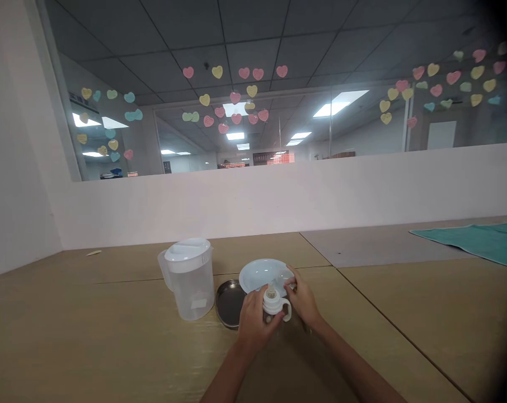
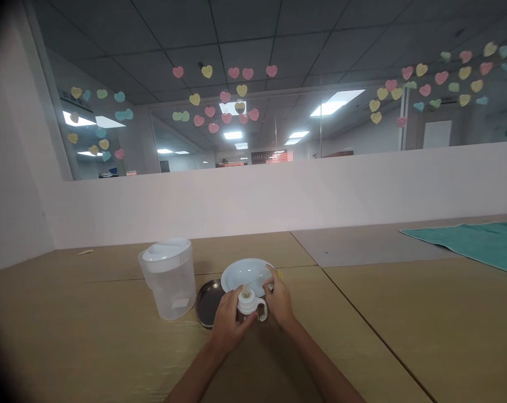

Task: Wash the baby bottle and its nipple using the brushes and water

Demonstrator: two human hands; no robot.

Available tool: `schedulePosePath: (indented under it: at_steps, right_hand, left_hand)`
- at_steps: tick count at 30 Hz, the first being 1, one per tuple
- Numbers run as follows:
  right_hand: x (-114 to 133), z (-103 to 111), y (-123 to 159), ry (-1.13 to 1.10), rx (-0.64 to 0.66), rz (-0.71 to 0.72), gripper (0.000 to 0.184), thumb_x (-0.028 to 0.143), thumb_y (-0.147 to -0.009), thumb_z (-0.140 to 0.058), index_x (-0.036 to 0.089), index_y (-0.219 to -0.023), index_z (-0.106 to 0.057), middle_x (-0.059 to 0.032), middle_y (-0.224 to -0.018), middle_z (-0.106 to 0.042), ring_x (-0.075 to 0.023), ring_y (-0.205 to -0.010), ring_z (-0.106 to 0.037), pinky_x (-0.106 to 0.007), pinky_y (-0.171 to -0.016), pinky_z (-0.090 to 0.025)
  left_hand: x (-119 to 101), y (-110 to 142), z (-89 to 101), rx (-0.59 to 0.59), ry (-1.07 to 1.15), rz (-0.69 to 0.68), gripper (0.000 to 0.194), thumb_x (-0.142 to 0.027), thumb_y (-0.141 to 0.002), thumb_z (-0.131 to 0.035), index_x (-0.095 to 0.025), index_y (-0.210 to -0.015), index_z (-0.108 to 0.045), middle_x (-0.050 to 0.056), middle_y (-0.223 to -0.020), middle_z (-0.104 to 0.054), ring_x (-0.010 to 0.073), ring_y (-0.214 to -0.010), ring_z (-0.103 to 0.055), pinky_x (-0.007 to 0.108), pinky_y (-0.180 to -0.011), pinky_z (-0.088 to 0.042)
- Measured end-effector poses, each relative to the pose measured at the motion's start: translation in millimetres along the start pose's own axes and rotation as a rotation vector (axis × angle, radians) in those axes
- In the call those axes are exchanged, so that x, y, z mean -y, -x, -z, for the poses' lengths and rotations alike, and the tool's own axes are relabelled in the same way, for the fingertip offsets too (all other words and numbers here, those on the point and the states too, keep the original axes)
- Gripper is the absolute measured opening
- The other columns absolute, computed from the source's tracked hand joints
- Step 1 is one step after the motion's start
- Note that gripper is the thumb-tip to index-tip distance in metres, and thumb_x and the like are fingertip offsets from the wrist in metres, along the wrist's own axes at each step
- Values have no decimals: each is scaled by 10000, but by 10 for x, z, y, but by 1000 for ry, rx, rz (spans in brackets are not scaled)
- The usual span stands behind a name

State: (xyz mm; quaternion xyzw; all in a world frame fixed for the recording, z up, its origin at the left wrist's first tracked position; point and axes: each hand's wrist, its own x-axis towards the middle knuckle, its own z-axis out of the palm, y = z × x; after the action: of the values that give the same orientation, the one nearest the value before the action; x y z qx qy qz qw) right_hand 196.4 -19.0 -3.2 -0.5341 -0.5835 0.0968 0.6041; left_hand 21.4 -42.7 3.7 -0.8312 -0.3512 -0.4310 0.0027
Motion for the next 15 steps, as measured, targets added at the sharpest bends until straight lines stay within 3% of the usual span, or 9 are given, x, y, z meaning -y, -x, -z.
schedulePosePath:
  at_steps: [6,9,12,15]
  right_hand:
    - [-69,-6,-17,-112,145,37,456,252,-737,-433,181,-1177,-530,0,-726,-668,-175,-714,-611,-328,-724,-479]
    - [-83,-6,-19,-63,211,41,360,281,-784,-386,182,-1050,-608,-21,-759,-685,-194,-762,-618,-363,-754,-473]
    - [-24,26,-9,27,166,91,312,297,-810,-376,201,-898,-660,-48,-829,-686,-219,-833,-609,-400,-798,-455]
    - [149,76,40,29,97,173,303,316,-853,-374,213,-893,-655,-61,-917,-667,-218,-908,-586,-397,-843,-439]
  left_hand:
    - [-17,-4,11,10,7,10,576,-494,-788,-524,-148,-1243,-456,137,-1118,-589,275,-1035,-537,440,-890,-430]
    - [-11,-7,12,10,-4,0,573,-493,-793,-517,-146,-1245,-450,136,-1118,-588,270,-1028,-537,434,-888,-430]
    - [-8,-11,19,13,-18,-17,587,-493,-800,-508,-143,-1265,-428,139,-1125,-581,270,-1027,-531,440,-892,-420]
    - [-22,-17,33,23,-29,-20,604,-493,-791,-521,-136,-1268,-428,144,-1132,-574,278,-1039,-519,446,-902,-406]
